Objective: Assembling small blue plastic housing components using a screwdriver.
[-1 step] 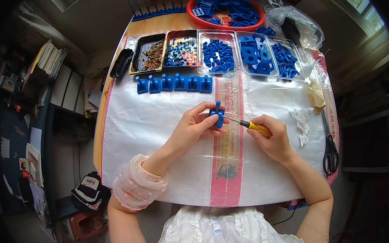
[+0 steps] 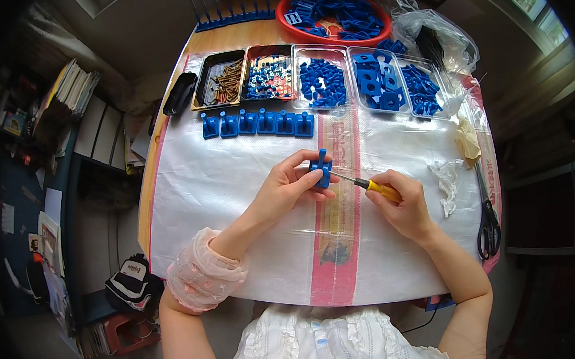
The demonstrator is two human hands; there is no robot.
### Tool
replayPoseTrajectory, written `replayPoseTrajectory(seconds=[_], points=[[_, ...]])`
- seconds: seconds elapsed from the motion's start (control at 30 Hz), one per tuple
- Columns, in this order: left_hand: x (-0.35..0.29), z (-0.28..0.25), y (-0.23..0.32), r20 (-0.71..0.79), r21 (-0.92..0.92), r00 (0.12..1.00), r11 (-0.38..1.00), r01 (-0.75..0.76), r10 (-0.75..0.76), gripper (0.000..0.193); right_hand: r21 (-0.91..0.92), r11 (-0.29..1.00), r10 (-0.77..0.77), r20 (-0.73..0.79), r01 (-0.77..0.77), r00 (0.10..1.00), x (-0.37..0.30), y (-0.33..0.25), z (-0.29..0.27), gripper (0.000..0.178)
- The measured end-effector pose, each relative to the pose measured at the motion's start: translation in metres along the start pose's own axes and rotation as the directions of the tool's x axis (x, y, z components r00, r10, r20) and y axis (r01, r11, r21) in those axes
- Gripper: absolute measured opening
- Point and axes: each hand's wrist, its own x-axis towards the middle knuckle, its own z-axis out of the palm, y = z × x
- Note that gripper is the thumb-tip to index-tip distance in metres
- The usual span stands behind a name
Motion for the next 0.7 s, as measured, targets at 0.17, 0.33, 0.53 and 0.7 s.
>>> replayPoseTrajectory(seconds=[0.17, 0.33, 0.53, 0.7], points=[[0.0006, -0.0035, -0.0018, -0.009, -0.008, 1.0, 1.0, 0.013, -0.014, 0.028, -0.007, 1.0, -0.014, -0.006, 0.014, 1.0, -0.0001, 0.0027, 0.0011, 0.017], [0.0007, 0.0002, -0.0003, -0.027, 0.003, 0.999, 1.0, 0.021, -0.021, 0.031, -0.021, 1.0, -0.018, 0.006, 0.018, 1.0, 0.0006, 0.0018, -0.0005, 0.016], [-0.001, 0.0024, -0.0001, -0.037, 0.012, 0.999, 1.0, -0.02, 0.021, 0.045, -0.015, 1.0, 0.02, -0.008, -0.02, 1.0, 0.0004, 0.0019, 0.0003, 0.015], [0.0003, 0.0012, -0.0001, -0.03, 0.025, 0.999, 1.0, -0.011, 0.012, 0.049, -0.012, 1.0, 0.01, -0.014, -0.01, 1.0, 0.0013, 0.0007, 0.0, 0.015]])
